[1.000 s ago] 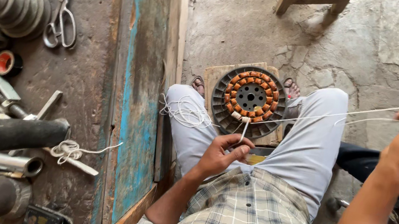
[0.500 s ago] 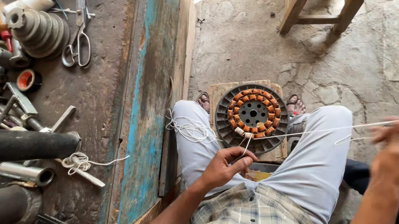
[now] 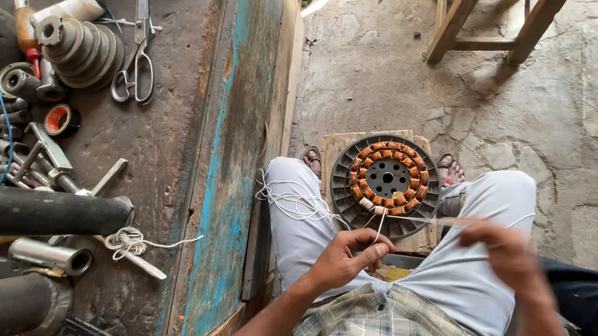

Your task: The person sits cross-legged and winds a white string around the copper windings of a motor stator resting on their lap. They repeatedly pull the string taut and wrap it around individual winding sections to secure them.

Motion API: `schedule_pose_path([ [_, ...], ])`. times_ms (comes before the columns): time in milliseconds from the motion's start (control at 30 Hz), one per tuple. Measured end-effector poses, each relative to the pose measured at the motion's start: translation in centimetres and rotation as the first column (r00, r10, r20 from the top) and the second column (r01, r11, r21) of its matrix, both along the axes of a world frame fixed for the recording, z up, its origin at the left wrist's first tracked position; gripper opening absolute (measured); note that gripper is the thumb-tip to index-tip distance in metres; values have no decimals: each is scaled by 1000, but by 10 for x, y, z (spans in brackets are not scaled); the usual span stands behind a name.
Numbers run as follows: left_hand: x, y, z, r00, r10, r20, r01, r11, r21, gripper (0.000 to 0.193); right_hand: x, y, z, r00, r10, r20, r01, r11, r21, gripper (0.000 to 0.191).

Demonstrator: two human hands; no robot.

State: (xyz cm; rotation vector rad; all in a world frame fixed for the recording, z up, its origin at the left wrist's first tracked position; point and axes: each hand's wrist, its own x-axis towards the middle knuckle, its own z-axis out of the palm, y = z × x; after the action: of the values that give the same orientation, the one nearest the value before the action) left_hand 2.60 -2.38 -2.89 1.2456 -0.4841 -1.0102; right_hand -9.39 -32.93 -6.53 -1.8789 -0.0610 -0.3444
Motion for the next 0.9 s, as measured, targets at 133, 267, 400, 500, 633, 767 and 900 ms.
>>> schedule_pose_path([
  [133, 0, -2, 4, 999, 23, 42, -24, 999, 27, 24, -2, -67, 32, 440, -893, 98, 753, 308, -582, 17],
  [267, -2, -7, 10, 996, 12, 84, -20, 995, 100, 23, 25, -23, 19, 847, -525, -76, 412, 741, -531, 52],
  [400, -3, -7, 14, 999, 6, 50, -8, 999, 45, 24, 23, 41, 0, 910, -126, -396, -37, 924, -380, 54],
  [500, 1, -2, 13, 995, -3, 99, -1, 999, 40, 25, -3, 23, -1, 928, 25, -373, -22, 1000, 11, 22],
  [633, 3, 2, 7, 992, 50, 120, -55, 998, 43, 26, -31, -64, 33, 753, -647, 120, 656, 723, -218, 18],
  [767, 3, -3, 5, 994, 58, 97, -62, 998, 30, 26, -10, -75, 44, 634, -753, 175, 406, 132, -904, 41],
  [900, 0, -5, 12, 995, 22, 102, -27, 998, 56, 26, 26, 20, 4, 973, -111, -205, 46, 954, -297, 70],
])
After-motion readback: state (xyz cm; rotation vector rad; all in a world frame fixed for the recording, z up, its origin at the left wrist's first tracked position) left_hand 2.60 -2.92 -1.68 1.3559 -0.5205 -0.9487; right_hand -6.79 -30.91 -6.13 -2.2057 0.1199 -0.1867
